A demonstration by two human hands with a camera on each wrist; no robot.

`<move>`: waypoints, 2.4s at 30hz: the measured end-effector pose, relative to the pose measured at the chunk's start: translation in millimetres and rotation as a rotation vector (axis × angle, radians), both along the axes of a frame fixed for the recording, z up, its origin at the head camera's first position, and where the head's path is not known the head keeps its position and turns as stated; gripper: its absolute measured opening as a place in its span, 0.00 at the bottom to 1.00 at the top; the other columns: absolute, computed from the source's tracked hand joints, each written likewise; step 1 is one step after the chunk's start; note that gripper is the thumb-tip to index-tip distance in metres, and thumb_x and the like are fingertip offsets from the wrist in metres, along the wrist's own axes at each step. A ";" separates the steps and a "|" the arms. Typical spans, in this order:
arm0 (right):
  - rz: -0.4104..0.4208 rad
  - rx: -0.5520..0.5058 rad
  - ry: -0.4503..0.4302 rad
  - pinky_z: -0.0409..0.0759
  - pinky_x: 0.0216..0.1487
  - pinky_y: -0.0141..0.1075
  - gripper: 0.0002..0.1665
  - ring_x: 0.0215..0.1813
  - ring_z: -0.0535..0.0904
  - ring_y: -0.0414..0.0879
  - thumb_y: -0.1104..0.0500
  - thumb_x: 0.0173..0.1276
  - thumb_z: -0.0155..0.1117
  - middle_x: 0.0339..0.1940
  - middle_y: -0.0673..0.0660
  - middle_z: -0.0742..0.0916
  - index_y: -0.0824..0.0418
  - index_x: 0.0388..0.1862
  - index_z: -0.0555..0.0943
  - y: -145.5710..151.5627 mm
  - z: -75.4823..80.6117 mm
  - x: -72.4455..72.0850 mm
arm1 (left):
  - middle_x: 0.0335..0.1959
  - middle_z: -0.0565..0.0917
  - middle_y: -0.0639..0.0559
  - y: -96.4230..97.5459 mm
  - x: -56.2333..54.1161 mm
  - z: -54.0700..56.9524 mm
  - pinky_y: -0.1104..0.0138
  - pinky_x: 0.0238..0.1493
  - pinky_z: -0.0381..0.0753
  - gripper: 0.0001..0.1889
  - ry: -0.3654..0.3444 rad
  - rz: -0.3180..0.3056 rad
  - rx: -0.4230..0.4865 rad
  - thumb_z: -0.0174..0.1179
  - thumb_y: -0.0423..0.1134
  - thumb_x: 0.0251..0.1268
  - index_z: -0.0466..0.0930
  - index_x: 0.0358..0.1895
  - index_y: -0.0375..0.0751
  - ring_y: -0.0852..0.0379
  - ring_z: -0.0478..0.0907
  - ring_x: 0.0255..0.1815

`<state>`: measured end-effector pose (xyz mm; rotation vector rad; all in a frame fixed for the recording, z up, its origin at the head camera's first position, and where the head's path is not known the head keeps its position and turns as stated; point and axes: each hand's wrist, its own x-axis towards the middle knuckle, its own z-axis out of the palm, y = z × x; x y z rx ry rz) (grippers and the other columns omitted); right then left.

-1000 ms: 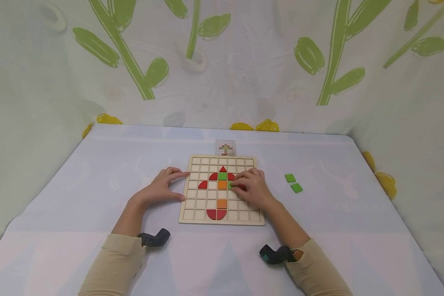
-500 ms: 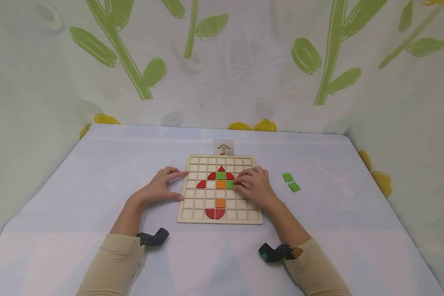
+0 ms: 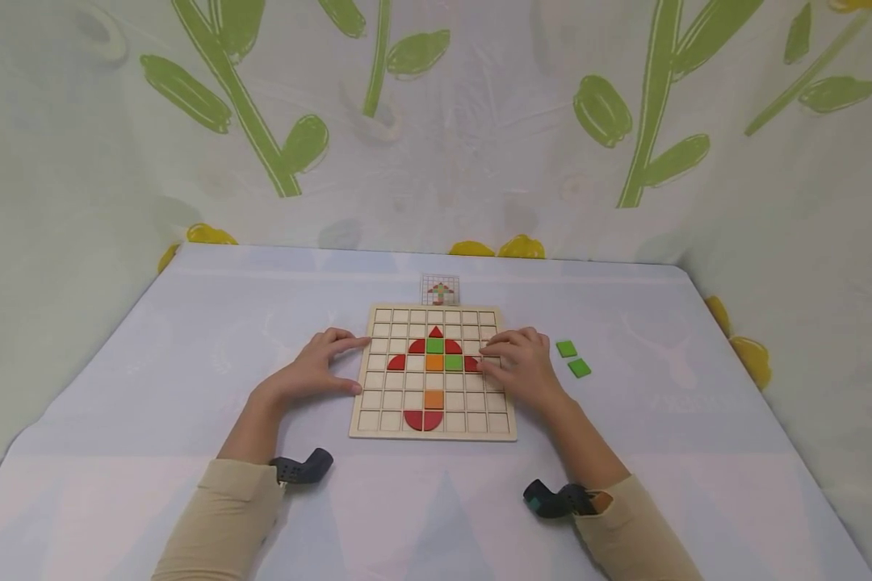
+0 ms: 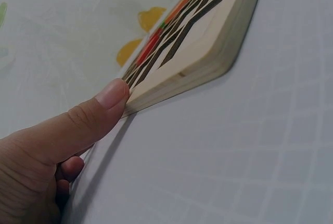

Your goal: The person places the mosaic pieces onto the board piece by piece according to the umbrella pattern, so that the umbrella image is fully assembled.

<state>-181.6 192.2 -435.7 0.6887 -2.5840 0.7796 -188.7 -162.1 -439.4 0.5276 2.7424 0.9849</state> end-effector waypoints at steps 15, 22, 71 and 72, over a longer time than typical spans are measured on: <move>-0.031 -0.052 0.094 0.56 0.46 0.50 0.13 0.46 0.69 0.53 0.62 0.46 0.77 0.39 0.60 0.85 0.63 0.33 0.86 29.4 -7.3 5.4 | 0.62 0.66 0.47 1.3 2.1 1.4 0.50 0.63 0.62 0.43 -0.010 0.005 -0.011 0.73 0.54 0.43 0.67 0.68 0.53 0.48 0.60 0.62; -0.069 -0.036 0.131 0.56 0.46 0.51 0.14 0.45 0.70 0.55 0.64 0.44 0.78 0.38 0.61 0.85 0.63 0.32 0.86 42.8 -8.3 8.1 | 0.61 0.66 0.46 -0.4 2.0 2.1 0.50 0.62 0.62 0.43 0.004 -0.010 -0.014 0.73 0.54 0.43 0.67 0.68 0.52 0.48 0.61 0.61; -0.355 -0.085 -0.018 0.55 0.50 0.58 0.09 0.46 0.70 0.61 0.65 0.51 0.73 0.41 0.66 0.85 0.64 0.32 0.86 104.8 -12.1 30.1 | 0.61 0.67 0.46 -0.9 1.0 1.5 0.51 0.62 0.63 0.43 0.024 -0.023 -0.014 0.73 0.54 0.44 0.67 0.68 0.52 0.48 0.61 0.61; -0.360 -0.085 -0.028 0.55 0.50 0.58 0.09 0.47 0.70 0.61 0.64 0.51 0.73 0.41 0.66 0.85 0.64 0.33 0.86 104.6 -11.8 30.5 | 0.61 0.67 0.46 -0.8 0.9 1.2 0.51 0.62 0.63 0.43 0.024 -0.024 -0.013 0.73 0.54 0.44 0.67 0.68 0.52 0.48 0.61 0.61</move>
